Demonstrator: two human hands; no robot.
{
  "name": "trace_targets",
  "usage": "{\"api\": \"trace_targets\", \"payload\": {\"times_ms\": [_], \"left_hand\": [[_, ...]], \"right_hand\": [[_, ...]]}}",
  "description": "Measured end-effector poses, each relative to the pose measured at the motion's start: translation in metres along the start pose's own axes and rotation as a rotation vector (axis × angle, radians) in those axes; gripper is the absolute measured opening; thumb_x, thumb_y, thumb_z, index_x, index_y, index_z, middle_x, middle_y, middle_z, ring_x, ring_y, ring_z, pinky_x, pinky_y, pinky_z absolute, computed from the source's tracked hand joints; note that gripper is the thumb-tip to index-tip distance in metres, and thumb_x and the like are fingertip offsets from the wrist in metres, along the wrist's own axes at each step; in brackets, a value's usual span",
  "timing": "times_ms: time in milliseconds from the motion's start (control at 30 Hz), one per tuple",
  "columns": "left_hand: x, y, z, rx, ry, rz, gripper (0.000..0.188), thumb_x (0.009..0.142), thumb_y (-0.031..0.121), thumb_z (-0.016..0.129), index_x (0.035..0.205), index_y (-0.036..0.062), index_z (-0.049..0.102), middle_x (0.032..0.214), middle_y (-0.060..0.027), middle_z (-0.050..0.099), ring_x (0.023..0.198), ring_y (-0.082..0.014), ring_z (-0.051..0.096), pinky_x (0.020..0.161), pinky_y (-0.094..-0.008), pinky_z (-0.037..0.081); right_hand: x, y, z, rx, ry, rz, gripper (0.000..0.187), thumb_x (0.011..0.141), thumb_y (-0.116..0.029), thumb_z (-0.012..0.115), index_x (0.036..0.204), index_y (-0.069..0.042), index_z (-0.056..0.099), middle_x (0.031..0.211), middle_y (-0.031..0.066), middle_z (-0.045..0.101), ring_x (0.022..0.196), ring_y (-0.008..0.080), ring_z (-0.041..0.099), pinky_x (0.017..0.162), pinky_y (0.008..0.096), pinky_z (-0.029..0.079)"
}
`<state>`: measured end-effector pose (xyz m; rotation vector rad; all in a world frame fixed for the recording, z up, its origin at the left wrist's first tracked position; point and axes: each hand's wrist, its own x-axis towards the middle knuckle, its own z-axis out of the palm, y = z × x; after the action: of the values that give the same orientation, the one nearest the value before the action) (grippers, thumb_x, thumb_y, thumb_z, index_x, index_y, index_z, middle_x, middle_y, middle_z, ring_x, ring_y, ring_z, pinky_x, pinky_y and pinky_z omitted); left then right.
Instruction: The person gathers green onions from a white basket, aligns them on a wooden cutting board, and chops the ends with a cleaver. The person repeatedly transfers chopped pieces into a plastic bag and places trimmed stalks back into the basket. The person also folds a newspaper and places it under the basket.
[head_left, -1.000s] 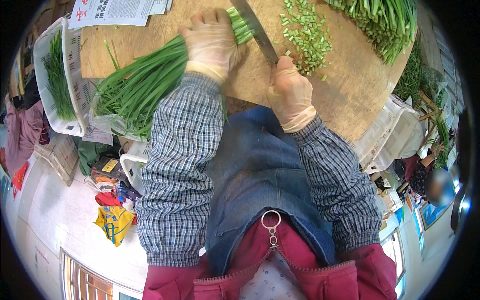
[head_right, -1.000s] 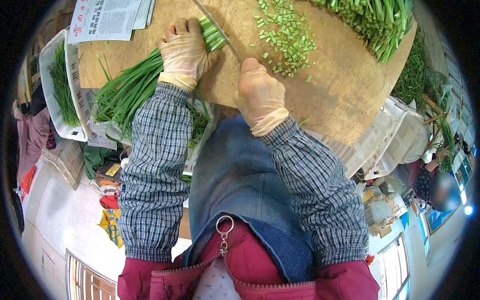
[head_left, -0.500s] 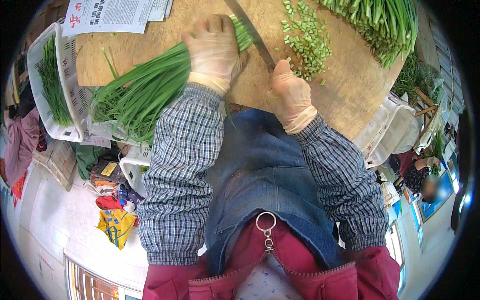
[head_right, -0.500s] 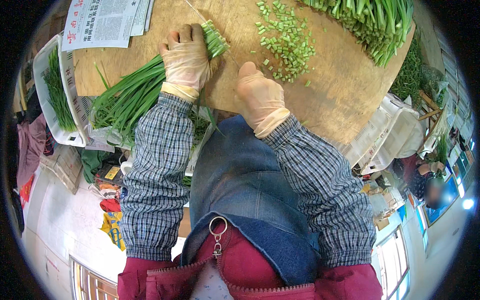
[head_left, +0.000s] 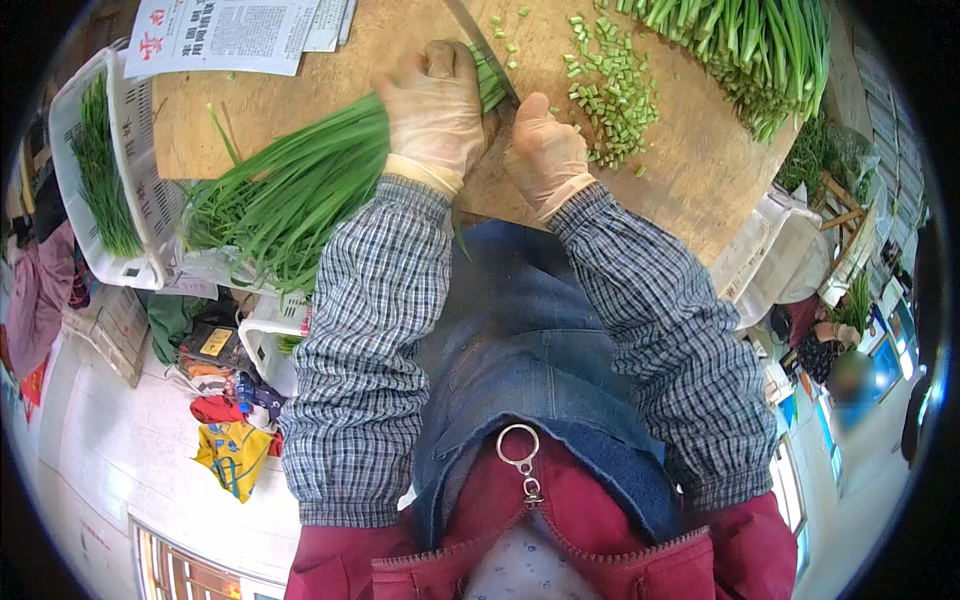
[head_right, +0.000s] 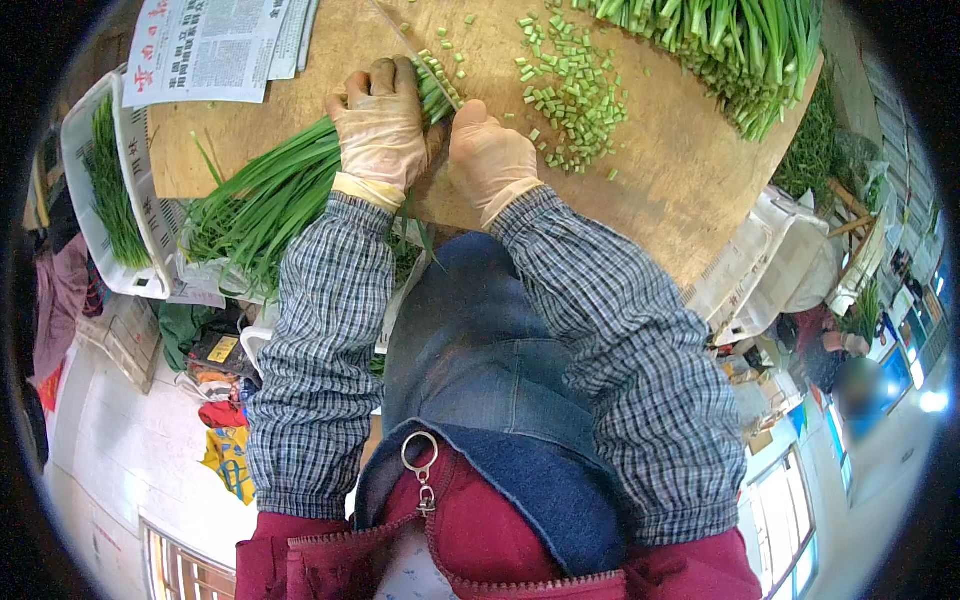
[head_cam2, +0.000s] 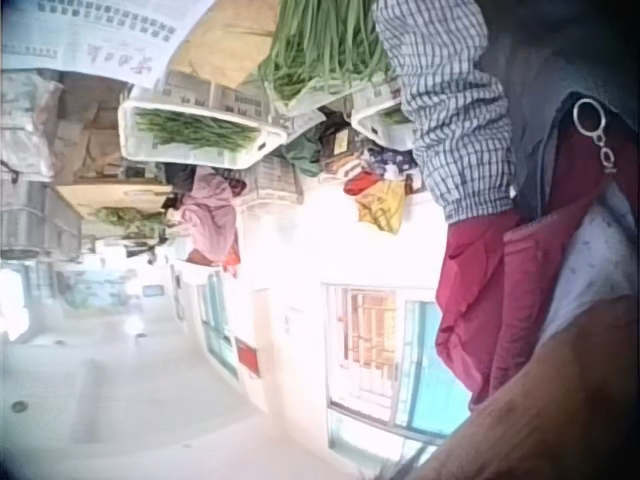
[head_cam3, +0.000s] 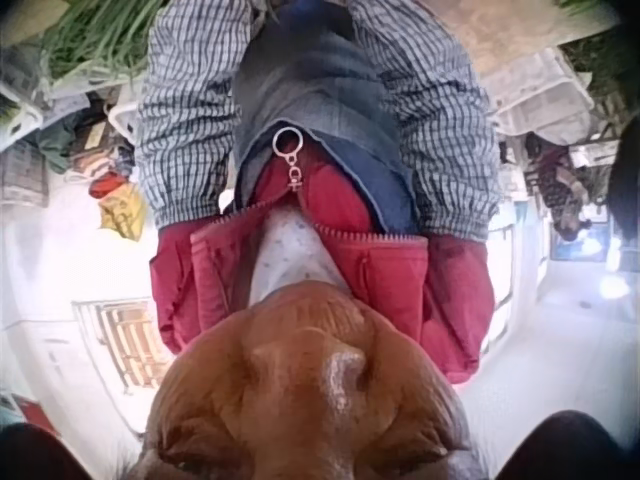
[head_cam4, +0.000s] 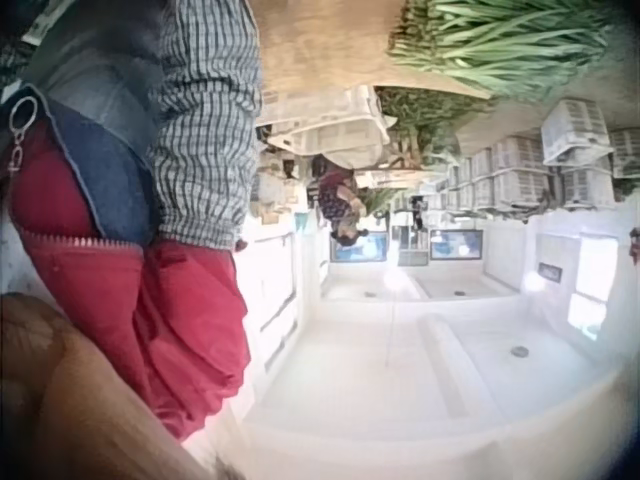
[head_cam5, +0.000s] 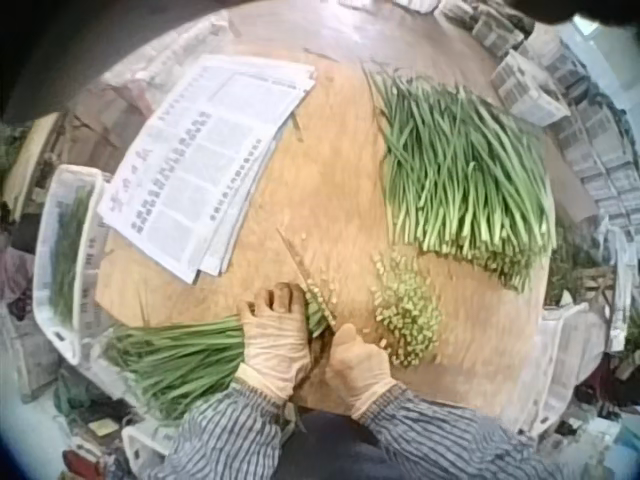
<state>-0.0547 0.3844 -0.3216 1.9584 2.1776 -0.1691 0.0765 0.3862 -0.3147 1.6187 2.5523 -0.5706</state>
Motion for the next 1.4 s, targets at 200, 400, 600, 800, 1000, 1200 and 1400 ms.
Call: {"api": "trace_targets", "payload": {"times_ms": [200,400,600,800,1000,1200,1400], "left_hand": [[-0.001,-0.011,0.008,0.027,0.079,0.034,0.069,0.062,0.039,0.071,0.119,0.0089,0.045,0.112,-0.0082,0.049,0.103,-0.0284,0.047,0.078,-0.0490,0.038],[0.002,-0.014,-0.006,-0.082,-0.115,0.000,0.072,0.062,0.041,0.074,0.121,0.0124,0.044,0.116,-0.0075,0.049,0.106,-0.0290,0.047,0.082,-0.0492,0.040],[-0.001,-0.006,-0.013,-0.125,-0.054,-0.009,0.069,0.061,0.040,0.075,0.117,0.0108,0.048,0.114,-0.0095,0.050,0.108,-0.0304,0.046,0.085,-0.0485,0.042],[0.004,-0.009,-0.014,-0.133,-0.071,-0.022,0.066,0.060,0.041,0.076,0.113,0.0100,0.050,0.111,-0.0113,0.051,0.104,-0.0314,0.049,0.080,-0.0465,0.045],[0.009,-0.003,-0.016,-0.148,-0.070,-0.006,0.066,0.061,0.041,0.075,0.111,0.0065,0.050,0.107,-0.0145,0.054,0.100,-0.0330,0.051,0.080,-0.0445,0.046],[0.011,-0.014,-0.019,-0.259,-0.111,-0.025,0.067,0.059,0.038,0.075,0.112,0.0045,0.050,0.107,-0.0170,0.054,0.101,-0.0352,0.051,0.083,-0.0437,0.045],[0.020,-0.010,-0.041,-0.583,-0.403,-0.067,0.075,0.057,0.036,0.076,0.116,-0.0017,0.050,0.110,-0.0235,0.055,0.106,-0.0375,0.051,0.090,-0.0408,0.043]], "right_hand": [[0.022,-0.006,-0.008,0.132,-0.014,-0.003,0.012,0.079,-0.008,0.049,0.085,0.002,0.047,0.065,0.0193,0.061,0.061,0.0351,0.064,0.053,0.0444,0.052],[0.029,0.004,0.002,0.130,-0.030,0.023,0.013,0.085,-0.007,0.044,0.092,0.005,0.045,0.062,0.0164,0.062,0.060,0.0322,0.065,0.050,0.0410,0.053],[-0.003,0.094,-0.032,0.502,0.183,0.158,0.020,0.084,-0.017,0.058,0.092,0.000,0.051,0.068,0.0237,0.061,0.066,0.0371,0.064,0.051,0.0442,0.050],[-0.015,0.108,-0.060,-0.039,0.116,0.305,0.023,0.081,-0.010,0.061,0.101,0.001,0.054,0.082,0.0189,0.062,0.077,0.0328,0.063,0.066,0.0382,0.051],[-0.046,0.022,-0.011,1.110,-0.081,0.323,0.041,0.073,-0.007,0.066,0.110,0.004,0.055,0.102,0.0154,0.062,0.094,0.0213,0.060,0.082,0.0310,0.049],[-0.013,-0.039,0.001,1.791,-0.115,0.591,0.052,0.070,0.006,0.062,0.120,0.008,0.045,0.109,0.0132,0.057,0.098,0.0211,0.057,0.085,0.0304,0.047],[-0.007,-0.053,0.019,2.106,0.075,0.735,0.046,0.071,0.011,0.061,0.115,0.002,0.050,0.106,0.0086,0.058,0.096,0.0203,0.058,0.084,0.0326,0.048]]}}
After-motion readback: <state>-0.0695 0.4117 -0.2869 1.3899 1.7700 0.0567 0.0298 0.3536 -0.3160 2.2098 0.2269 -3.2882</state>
